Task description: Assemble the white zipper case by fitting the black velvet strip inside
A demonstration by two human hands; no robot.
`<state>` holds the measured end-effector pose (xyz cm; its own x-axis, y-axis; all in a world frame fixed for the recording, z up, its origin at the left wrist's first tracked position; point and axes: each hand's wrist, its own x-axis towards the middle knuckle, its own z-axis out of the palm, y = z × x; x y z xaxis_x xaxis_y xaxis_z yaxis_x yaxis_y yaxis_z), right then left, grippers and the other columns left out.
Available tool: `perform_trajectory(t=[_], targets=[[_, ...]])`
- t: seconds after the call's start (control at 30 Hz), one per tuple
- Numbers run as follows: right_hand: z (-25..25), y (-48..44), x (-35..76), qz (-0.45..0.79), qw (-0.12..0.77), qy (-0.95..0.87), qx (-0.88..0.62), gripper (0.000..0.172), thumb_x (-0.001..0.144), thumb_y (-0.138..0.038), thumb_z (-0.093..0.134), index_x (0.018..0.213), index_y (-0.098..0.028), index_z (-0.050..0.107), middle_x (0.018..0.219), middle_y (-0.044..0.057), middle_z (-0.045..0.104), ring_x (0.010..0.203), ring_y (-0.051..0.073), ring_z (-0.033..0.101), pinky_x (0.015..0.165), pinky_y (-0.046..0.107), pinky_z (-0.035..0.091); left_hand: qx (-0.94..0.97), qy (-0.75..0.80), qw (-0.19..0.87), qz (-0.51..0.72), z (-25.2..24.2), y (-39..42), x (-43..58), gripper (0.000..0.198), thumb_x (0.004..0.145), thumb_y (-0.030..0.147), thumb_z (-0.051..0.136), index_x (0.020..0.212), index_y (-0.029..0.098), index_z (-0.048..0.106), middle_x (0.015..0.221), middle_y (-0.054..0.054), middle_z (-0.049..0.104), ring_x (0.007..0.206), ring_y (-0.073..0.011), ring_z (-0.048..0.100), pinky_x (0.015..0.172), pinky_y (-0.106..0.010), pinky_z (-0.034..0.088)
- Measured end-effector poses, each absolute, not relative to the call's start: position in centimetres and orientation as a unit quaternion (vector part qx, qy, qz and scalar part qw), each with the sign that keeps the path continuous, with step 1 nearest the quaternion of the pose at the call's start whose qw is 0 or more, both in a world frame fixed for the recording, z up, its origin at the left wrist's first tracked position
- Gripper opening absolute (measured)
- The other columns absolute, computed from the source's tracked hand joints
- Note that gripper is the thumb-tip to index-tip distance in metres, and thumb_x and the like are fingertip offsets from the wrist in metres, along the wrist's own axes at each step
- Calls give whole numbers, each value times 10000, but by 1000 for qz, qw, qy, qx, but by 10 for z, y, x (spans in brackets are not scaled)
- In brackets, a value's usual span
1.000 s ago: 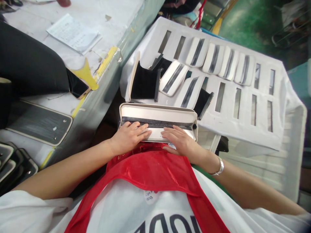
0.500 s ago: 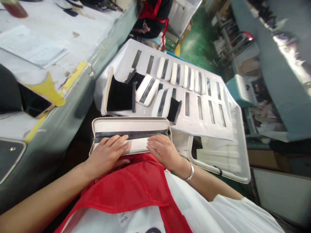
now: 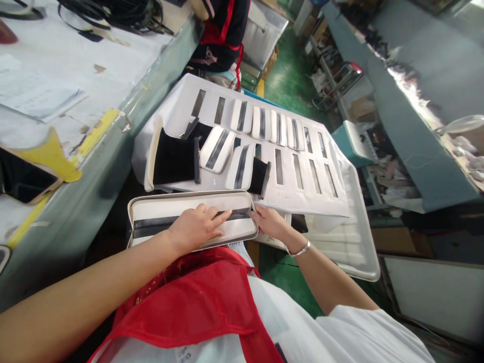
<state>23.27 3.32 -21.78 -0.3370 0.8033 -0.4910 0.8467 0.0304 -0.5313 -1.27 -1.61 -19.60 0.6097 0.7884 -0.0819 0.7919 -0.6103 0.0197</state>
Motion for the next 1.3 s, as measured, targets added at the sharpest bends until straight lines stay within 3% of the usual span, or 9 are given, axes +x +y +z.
perform_trajectory(t=[0.1, 0.33, 0.43, 0.53, 0.63, 0.97, 1.13, 1.23, 1.3], targets=[[-220, 34, 236, -331, 22, 758, 562, 287, 928, -313, 351, 688, -193, 454, 575, -1, 563, 521, 117, 505, 520, 237, 297, 896, 437, 41, -66, -196, -6, -8, 645, 815, 526, 599, 1393, 299, 427, 1102, -82, 586, 880, -242, 561, 581, -287, 421], [-227, 35, 240, -248, 38, 790, 560, 309, 932, -332, 375, 706, -186, 527, 695, 25, 621, 618, 140, 521, 570, 256, 295, 924, 369, 67, -72, -191, 19, 7, 607, 699, 490, 706, 1170, 121, 601, 1327, -142, 503, 1115, -288, 490, 842, -379, 429], [-226, 36, 239, -254, 41, 787, 562, 316, 934, -323, 368, 707, -184, 539, 694, 27, 625, 610, 138, 515, 572, 256, 297, 913, 393, 88, -65, -195, 19, 19, 451, 837, 450, 558, 1114, 100, 625, 1230, -135, 582, 1075, -276, 518, 829, -379, 424], [-224, 36, 239, -256, 47, 782, 566, 321, 935, -322, 366, 709, -182, 547, 693, 32, 632, 606, 139, 520, 564, 256, 290, 895, 442, 54, -17, -204, 11, 26, 433, 944, 387, 399, 1245, 118, 554, 1238, -127, 586, 1094, -280, 516, 830, -399, 413], [-221, 36, 238, -249, 55, 784, 567, 311, 935, -317, 366, 728, -181, 553, 705, 37, 644, 619, 146, 542, 563, 259, 281, 891, 453, 30, 7, -212, 3, 26, 501, 932, 415, 440, 1350, 139, 463, 1320, -111, 540, 1154, -279, 486, 858, -408, 403], [-221, 36, 240, -228, 68, 799, 553, 277, 928, -294, 366, 743, -181, 540, 718, 48, 651, 638, 159, 572, 562, 276, 267, 886, 462, 36, -19, -217, 2, 21, 588, 892, 485, 506, 1352, 120, 476, 1419, -66, 463, 1220, -259, 429, 897, -408, 405], [-203, 47, 249, -284, -40, 802, 524, 216, 850, -396, 564, 851, -182, 535, 679, -8, 594, 594, 122, 523, 563, 233, 339, 886, 461, 48, -20, -214, 3, 20, 568, 874, 452, 547, 1334, 124, 487, 1417, -75, 463, 1216, -267, 436, 895, -414, 407], [-194, 57, 240, -225, -124, 853, 454, 206, 848, -332, 592, 961, -163, 563, 859, 41, 613, 758, 147, 556, 691, 249, 410, 882, 469, 58, -2, -212, 1, 20, 560, 857, 454, 573, 1310, 134, 498, 1396, -84, 483, 1201, -261, 454, 894, -406, 411], [-191, 63, 227, -167, -100, 902, 384, 175, 868, -286, 570, 980, -153, 591, 944, 76, 614, 885, 188, 556, 782, 291, 413, 878, 474, 57, 23, -212, -1, 20, 581, 845, 453, 592, 1311, 124, 485, 1373, -103, 498, 1205, -259, 454, 912, -400, 408]])
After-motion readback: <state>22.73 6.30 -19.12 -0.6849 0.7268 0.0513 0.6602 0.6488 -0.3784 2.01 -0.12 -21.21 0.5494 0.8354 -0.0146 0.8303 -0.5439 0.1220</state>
